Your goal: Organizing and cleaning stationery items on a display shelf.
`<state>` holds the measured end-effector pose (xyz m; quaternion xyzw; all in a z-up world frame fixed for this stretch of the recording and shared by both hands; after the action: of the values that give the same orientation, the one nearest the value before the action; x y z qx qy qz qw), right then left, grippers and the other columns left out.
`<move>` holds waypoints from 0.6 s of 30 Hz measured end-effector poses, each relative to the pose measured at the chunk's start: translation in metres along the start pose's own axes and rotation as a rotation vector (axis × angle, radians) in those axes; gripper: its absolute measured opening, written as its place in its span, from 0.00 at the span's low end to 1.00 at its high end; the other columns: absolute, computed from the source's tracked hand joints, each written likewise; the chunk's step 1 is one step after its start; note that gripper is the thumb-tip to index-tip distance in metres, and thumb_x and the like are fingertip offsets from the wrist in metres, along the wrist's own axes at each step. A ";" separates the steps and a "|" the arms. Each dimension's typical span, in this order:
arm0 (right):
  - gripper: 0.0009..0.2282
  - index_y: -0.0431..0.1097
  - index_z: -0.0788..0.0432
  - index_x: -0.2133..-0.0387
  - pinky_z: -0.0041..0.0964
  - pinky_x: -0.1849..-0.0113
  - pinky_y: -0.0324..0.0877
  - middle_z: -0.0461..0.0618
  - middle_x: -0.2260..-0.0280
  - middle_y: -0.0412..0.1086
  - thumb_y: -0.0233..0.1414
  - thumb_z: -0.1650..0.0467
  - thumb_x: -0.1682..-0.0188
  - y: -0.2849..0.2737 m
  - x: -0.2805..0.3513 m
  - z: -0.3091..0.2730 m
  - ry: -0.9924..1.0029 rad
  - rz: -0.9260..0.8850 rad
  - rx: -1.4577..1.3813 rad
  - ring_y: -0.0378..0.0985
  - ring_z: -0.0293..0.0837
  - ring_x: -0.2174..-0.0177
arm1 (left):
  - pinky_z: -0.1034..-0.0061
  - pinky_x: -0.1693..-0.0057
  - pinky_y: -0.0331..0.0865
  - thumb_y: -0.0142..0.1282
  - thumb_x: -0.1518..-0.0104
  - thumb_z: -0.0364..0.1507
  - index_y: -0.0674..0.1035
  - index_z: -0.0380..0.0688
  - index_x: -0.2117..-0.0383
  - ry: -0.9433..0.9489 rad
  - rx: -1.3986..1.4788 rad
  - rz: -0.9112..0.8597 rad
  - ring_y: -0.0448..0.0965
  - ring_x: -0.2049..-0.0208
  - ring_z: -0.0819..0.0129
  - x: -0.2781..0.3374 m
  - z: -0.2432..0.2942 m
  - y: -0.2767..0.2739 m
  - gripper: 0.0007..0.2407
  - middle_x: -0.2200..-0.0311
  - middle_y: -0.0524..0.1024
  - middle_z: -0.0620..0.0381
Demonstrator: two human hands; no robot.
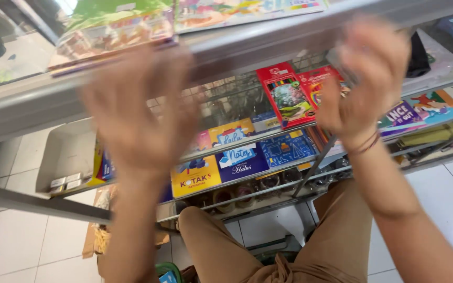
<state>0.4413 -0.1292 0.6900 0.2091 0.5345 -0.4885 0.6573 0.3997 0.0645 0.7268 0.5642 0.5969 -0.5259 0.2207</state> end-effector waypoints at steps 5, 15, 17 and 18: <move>0.13 0.69 0.59 0.50 0.51 0.44 0.65 0.64 0.47 0.68 0.54 0.72 0.48 0.057 0.132 0.036 0.595 -0.262 -0.275 0.70 0.63 0.47 | 0.51 0.39 0.65 0.64 0.43 0.32 0.79 0.42 0.49 -0.060 0.549 -0.193 0.75 0.45 0.57 0.075 0.104 0.102 0.16 0.49 0.74 0.51; 0.21 0.70 0.62 0.45 0.53 0.43 0.60 0.63 0.49 0.70 0.54 0.63 0.47 0.099 0.193 0.040 0.501 -0.628 -0.007 0.71 0.58 0.48 | 0.48 0.36 0.60 0.60 0.49 0.33 0.75 0.45 0.42 -0.140 0.471 -0.341 0.73 0.45 0.57 0.111 0.163 0.223 0.24 0.50 0.74 0.50; 0.21 0.69 0.62 0.44 0.51 0.43 0.62 0.59 0.49 0.70 0.56 0.64 0.49 0.104 0.201 0.036 0.544 -0.723 -0.218 0.71 0.57 0.47 | 0.53 0.36 0.64 0.58 0.45 0.28 0.77 0.45 0.43 -0.116 0.365 -0.346 0.74 0.50 0.57 0.122 0.160 0.224 0.21 0.56 0.74 0.53; 0.21 0.69 0.62 0.44 0.51 0.43 0.62 0.59 0.49 0.70 0.56 0.64 0.49 0.098 0.194 0.038 0.540 -0.718 -0.219 0.71 0.57 0.47 | 0.53 0.36 0.64 0.58 0.45 0.28 0.77 0.45 0.43 -0.116 0.360 -0.344 0.74 0.50 0.57 0.127 0.153 0.219 0.21 0.56 0.74 0.53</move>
<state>0.5354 -0.1980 0.5025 0.0598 0.7738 -0.5538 0.3018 0.5135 -0.0556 0.4818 0.4536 0.5671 -0.6850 0.0580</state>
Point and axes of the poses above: each hand's wrist, its own x-axis away from the middle knuckle, its own y-axis out of the palm, z = x × y, the point moved 10 cm from there along -x, towards the middle knuckle
